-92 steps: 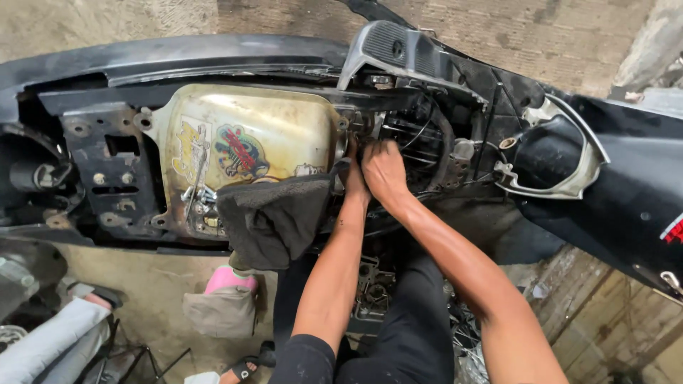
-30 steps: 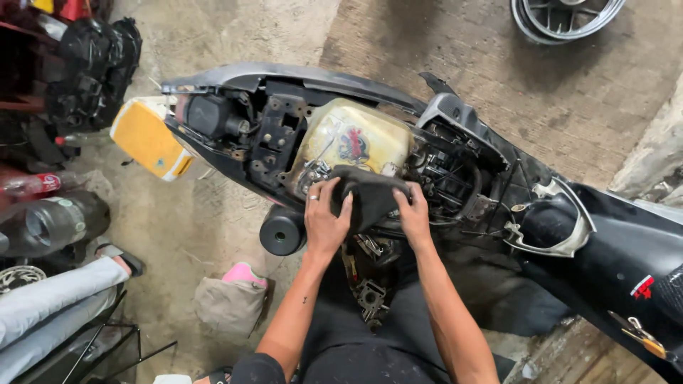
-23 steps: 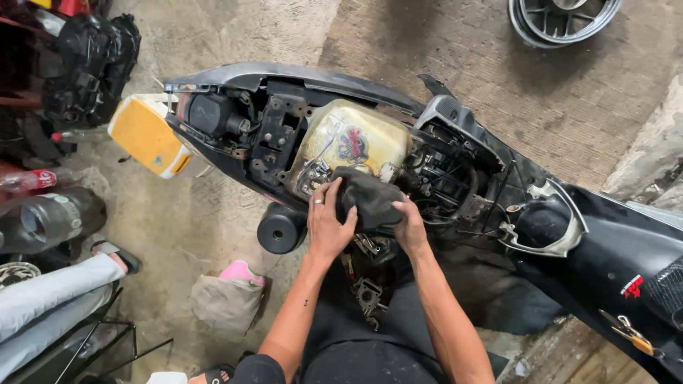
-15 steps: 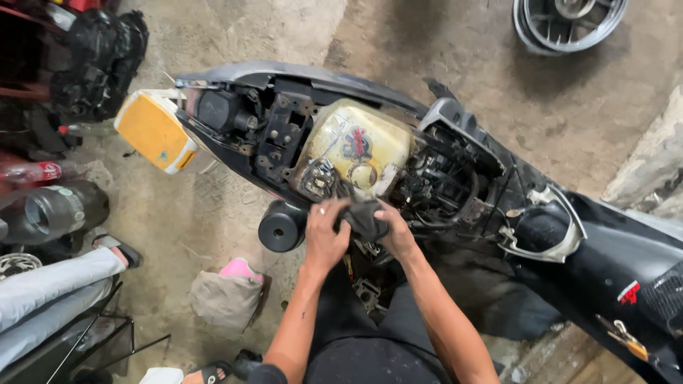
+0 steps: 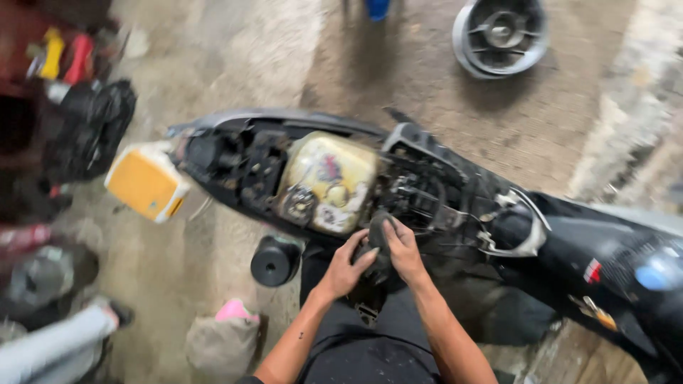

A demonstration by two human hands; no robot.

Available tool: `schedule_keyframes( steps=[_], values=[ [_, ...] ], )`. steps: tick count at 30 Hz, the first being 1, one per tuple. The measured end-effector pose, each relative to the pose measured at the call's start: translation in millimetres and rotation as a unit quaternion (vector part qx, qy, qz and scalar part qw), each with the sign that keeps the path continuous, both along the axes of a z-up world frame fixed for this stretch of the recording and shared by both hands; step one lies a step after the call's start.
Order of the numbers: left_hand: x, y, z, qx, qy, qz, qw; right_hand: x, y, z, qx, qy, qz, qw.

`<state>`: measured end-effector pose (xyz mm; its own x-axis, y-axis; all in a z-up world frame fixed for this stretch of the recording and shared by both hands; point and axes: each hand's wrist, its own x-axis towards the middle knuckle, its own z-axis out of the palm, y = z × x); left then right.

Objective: The person assembles a carburetor using a screwdriver and then installs it into the engine compartment of a motorcycle. They secure the carburetor in place and wipe the surrounding area with a cloth.

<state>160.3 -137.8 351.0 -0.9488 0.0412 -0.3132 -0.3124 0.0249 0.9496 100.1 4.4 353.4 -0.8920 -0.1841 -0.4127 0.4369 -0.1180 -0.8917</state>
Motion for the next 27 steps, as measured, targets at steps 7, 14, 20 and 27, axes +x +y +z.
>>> schedule_keyframes(
  steps=[7, 14, 20, 27],
  values=[
    [-38, 107, 7, -0.064, 0.066, -0.021, 0.996, 6, 103, -85, 0.055, 0.032, -0.244, 0.968],
    [-82, 202, -24, 0.067, -0.036, 0.067, 0.995, 40, 158, -8, 0.064, -0.024, -0.207, 0.976],
    [-71, 273, -6, 0.05, 0.037, -0.104, 0.993, 62, 194, -62, 0.207, -0.053, -0.298, 0.93],
    [-35, 261, -116, -0.074, -0.076, -0.002, 0.994, 86, 197, -149, 0.331, -0.03, -0.232, 0.914]
  ],
)
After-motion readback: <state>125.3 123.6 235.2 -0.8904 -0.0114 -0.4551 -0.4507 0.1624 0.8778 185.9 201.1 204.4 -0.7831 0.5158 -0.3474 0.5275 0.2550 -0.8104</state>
